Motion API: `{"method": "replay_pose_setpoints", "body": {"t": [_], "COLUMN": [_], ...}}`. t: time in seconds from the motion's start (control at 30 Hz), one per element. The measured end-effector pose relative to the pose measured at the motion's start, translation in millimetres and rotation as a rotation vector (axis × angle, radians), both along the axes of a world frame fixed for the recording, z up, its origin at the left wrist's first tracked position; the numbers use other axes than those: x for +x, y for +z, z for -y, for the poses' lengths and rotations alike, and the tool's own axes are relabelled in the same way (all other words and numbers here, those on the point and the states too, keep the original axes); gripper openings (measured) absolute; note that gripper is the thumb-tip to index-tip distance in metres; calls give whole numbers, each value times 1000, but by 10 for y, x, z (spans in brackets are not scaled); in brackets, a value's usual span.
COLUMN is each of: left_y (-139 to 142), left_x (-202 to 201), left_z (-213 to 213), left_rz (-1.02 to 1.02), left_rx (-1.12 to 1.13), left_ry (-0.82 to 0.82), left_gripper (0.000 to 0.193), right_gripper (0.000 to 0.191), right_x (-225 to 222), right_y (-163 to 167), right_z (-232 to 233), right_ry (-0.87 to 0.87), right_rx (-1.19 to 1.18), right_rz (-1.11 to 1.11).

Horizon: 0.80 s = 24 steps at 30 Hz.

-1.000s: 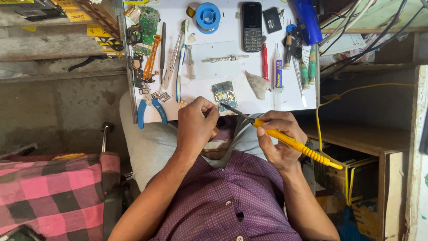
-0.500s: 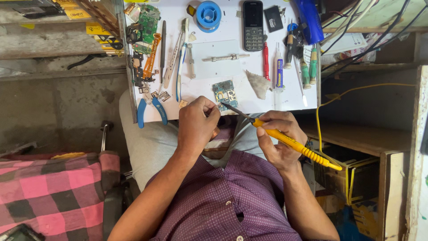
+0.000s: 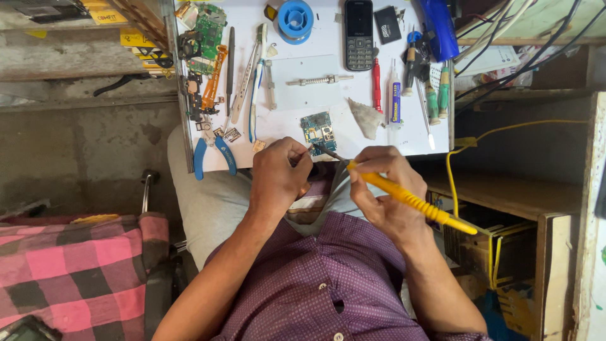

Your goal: The person sits at a cluttered repair workbench and solders a small circuit board. They first handle a spool of solder wire and apply paste from a dispenser tube onto the board, then pick up a yellow soldering iron and work on the board's components, steadying it with the other hand.

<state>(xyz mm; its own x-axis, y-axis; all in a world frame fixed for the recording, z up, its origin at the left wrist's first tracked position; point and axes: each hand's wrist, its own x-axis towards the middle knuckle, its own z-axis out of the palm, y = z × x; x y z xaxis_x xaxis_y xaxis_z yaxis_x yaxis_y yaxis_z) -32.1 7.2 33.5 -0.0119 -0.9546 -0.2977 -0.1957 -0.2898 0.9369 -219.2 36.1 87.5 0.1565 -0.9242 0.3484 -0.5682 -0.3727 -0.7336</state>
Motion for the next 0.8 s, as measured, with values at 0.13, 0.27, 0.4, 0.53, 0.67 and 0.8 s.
{"method": "replay_pose_setpoints", "body": {"t": [0.13, 0.27, 0.4, 0.53, 0.67, 0.8], "left_y": [13, 8, -48, -136, -177, -179], "left_x": [-12, 5, -6, 2, 25, 25], "left_z": [6, -31, -57, -55, -60, -96], "left_rz": [0, -8, -38, 98, 39, 55], "left_rx": [14, 1, 38, -137, -72, -96], "left_ry": [13, 26, 42, 56, 94, 129], "left_gripper": [7, 7, 7, 9, 11, 13], "right_gripper": [22, 22, 22, 20, 21, 21], "right_x": [4, 10, -26, -127, -240, -309], "right_y": [70, 50, -41, -168, -283, -382], "right_z": [48, 55, 11, -51, -178, -297], "right_ry": [17, 9, 4, -95, -177, -233], "right_rx": [15, 31, -59, -133, -139, -141], "right_rz": [-32, 2, -3, 138, 235, 341]}}
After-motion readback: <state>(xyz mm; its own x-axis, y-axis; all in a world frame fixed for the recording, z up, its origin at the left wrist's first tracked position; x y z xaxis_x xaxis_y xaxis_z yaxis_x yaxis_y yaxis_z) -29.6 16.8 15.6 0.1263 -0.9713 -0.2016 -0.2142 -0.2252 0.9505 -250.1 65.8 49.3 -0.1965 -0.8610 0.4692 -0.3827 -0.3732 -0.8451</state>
